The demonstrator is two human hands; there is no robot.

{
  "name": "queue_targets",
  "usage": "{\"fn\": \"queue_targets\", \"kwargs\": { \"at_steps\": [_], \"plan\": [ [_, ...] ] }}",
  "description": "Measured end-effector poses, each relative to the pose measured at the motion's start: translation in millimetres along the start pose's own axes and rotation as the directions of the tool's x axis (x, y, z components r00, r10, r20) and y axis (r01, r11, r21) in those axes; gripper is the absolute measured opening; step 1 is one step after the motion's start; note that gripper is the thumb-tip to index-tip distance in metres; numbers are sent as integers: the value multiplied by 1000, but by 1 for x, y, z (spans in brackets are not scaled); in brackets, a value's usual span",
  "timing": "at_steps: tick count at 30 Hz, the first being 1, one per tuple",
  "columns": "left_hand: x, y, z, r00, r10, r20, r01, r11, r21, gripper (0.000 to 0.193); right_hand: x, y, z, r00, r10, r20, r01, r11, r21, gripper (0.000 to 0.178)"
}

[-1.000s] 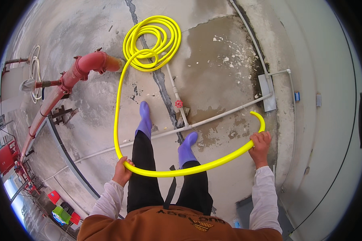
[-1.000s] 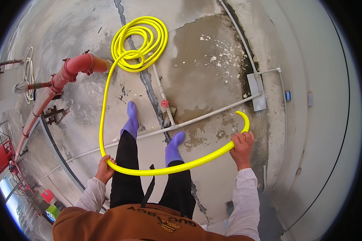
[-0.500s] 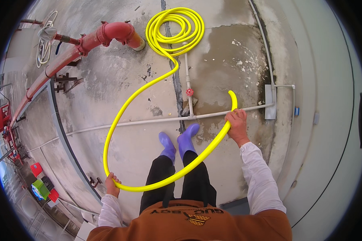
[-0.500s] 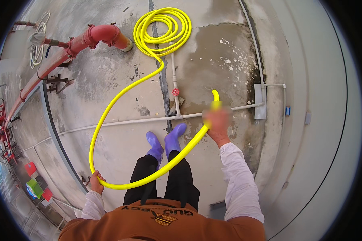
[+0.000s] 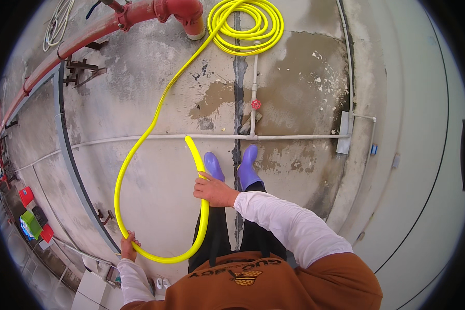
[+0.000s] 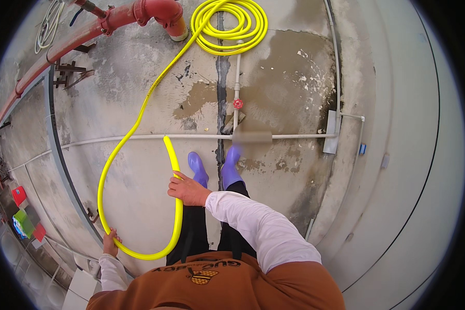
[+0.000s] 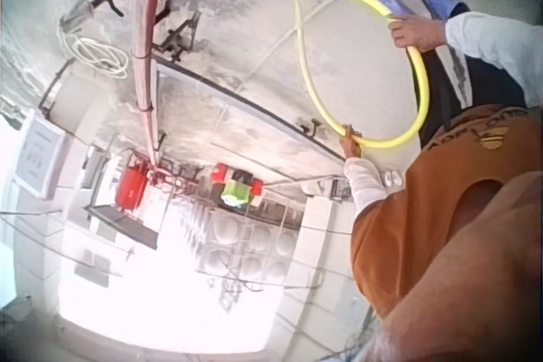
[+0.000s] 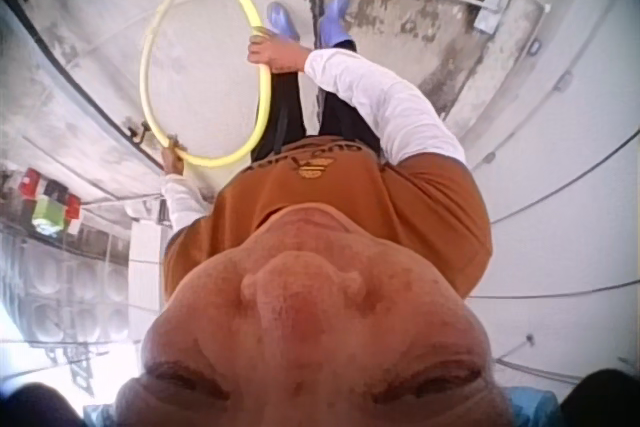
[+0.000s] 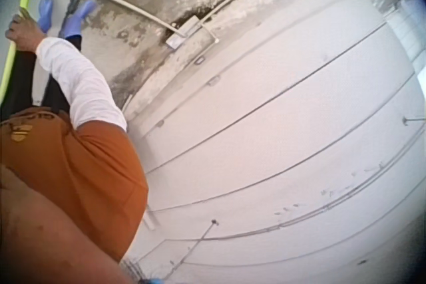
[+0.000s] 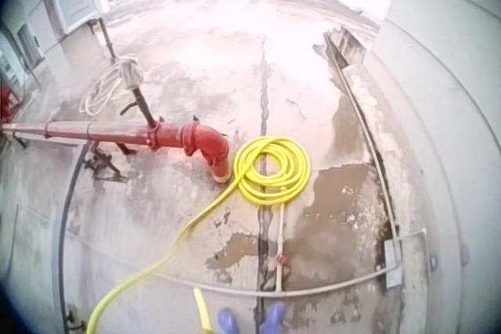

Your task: The person puts on purple rubber boots and moves two red buckets containing white powder to a white sheet on the floor. They then carry a green laundry basket filled with blue and white clothes to the same area. Finally, they connect a yellow hose to a red valve and place the hose end into one of the buckets.

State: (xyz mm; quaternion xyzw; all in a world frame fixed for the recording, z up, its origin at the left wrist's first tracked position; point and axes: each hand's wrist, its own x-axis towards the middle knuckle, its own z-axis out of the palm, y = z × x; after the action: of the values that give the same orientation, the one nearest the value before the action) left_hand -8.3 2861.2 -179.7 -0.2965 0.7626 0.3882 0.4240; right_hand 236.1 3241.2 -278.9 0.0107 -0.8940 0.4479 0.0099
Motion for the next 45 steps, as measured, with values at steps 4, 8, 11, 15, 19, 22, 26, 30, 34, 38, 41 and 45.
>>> {"fn": "queue_targets", "kwargs": {
  "at_steps": [4, 8, 11, 15, 19, 22, 26, 30, 34, 38, 41, 45],
  "plan": [
    [0, -61, 14, 982, -171, -78, 155, 972, -179, 19, 2, 35, 18, 993, 119, 15, -118, 990, -72, 33],
    [19, -74, 44, 957, -253, -142, 223, 955, -195, 20, -28, 125, 40, 926, 372, 65, -372, 928, -15, 39],
    [32, -82, 44, 971, -211, -114, 160, 925, -344, 22, -64, 205, 35, 700, 710, -76, -711, 703, 27, 40],
    [60, -62, 19, 962, -82, -262, -9, 945, -328, 19, -108, 328, 15, 420, 888, -187, -906, 421, -40, 39],
    [91, -22, -3, 876, 213, -433, -193, 977, 91, 15, -110, 406, -6, 537, 834, -126, -808, 465, -362, 52],
    [118, 5, -36, 759, 460, -461, -235, 853, 466, 18, -96, 431, -8, 635, 771, -42, -651, 505, -566, 54],
    [149, 30, -65, 671, 741, 0, -259, 234, 937, 14, -102, 463, 13, 720, 694, 11, -519, 549, -655, 47],
    [152, 28, 17, 765, 558, 321, -269, -176, 947, 27, -106, 473, 19, 716, 697, -42, -569, 547, -614, 38],
    [157, -5, 38, 734, 538, 414, -221, -387, 895, 23, -108, 483, 28, 640, 761, -104, -691, 512, -510, 34],
    [168, -15, 45, 713, 533, 455, -210, -456, 865, 19, -95, 486, 32, 568, 811, -137, -761, 455, -462, 35],
    [174, -7, 51, 706, 527, 474, -208, -486, 849, 19, -97, 479, 34, 556, 818, -151, -771, 438, -463, 35],
    [187, 0, 62, 709, 459, 536, -297, -495, 816, 21, -99, 480, 37, 565, 809, -159, -770, 449, -453, 34]
  ]
}}
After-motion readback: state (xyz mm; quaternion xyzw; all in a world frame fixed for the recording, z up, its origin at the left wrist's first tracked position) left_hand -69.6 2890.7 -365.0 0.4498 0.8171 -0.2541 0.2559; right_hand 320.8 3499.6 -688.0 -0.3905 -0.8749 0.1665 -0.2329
